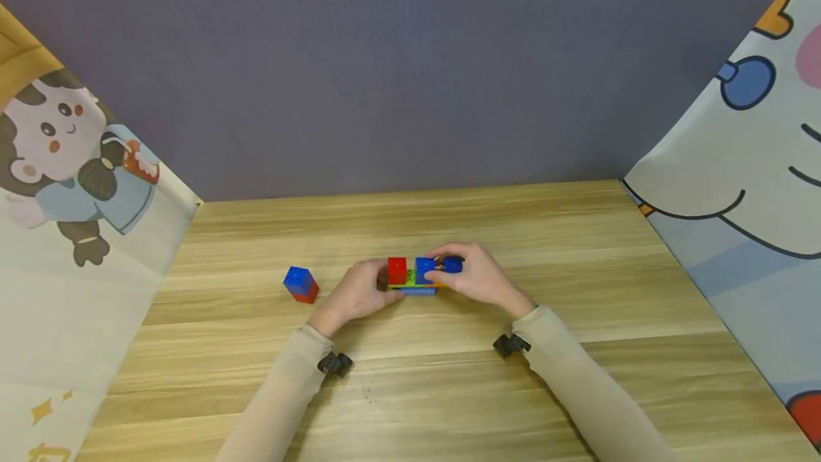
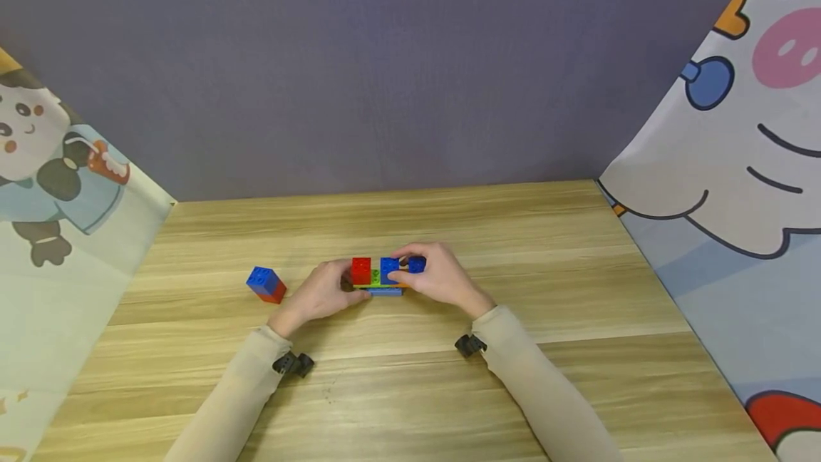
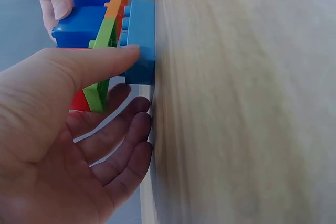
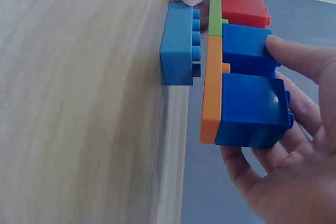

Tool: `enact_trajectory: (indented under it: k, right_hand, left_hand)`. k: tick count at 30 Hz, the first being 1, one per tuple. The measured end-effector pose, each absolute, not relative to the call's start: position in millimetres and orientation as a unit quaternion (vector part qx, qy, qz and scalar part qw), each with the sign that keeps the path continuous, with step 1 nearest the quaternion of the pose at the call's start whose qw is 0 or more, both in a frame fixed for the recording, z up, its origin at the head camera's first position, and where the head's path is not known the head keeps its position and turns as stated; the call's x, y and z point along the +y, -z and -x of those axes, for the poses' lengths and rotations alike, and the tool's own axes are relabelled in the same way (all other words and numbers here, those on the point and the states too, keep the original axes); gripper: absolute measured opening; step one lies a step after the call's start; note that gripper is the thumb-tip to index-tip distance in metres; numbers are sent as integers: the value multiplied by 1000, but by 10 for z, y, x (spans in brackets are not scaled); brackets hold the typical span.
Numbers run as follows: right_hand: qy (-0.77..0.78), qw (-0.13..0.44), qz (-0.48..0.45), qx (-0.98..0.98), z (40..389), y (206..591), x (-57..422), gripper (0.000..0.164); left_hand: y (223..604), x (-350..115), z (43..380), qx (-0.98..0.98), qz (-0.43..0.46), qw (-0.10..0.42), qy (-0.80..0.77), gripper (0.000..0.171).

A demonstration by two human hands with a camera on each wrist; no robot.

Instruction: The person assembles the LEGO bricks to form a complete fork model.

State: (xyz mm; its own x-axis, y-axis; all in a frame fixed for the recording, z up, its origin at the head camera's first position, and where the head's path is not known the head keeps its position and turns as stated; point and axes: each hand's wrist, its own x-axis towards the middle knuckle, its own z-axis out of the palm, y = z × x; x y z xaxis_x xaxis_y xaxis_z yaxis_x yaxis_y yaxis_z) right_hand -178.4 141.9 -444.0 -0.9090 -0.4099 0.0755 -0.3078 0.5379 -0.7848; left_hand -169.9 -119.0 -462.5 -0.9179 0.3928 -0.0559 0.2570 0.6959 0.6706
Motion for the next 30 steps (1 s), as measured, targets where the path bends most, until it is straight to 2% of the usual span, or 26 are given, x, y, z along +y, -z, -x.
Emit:
enact_trajectory:
  k: [14, 30]
  right_hand:
    - [438, 59, 208, 873, 1771, 4495, 1345, 40]
    - [439, 59, 214, 871, 1745, 4540, 1290, 39]
  left_hand:
    - [4636, -1197, 1722, 914, -159, 114, -356, 35]
    - [4653, -1236, 1773, 903, -170, 137, -371, 44]
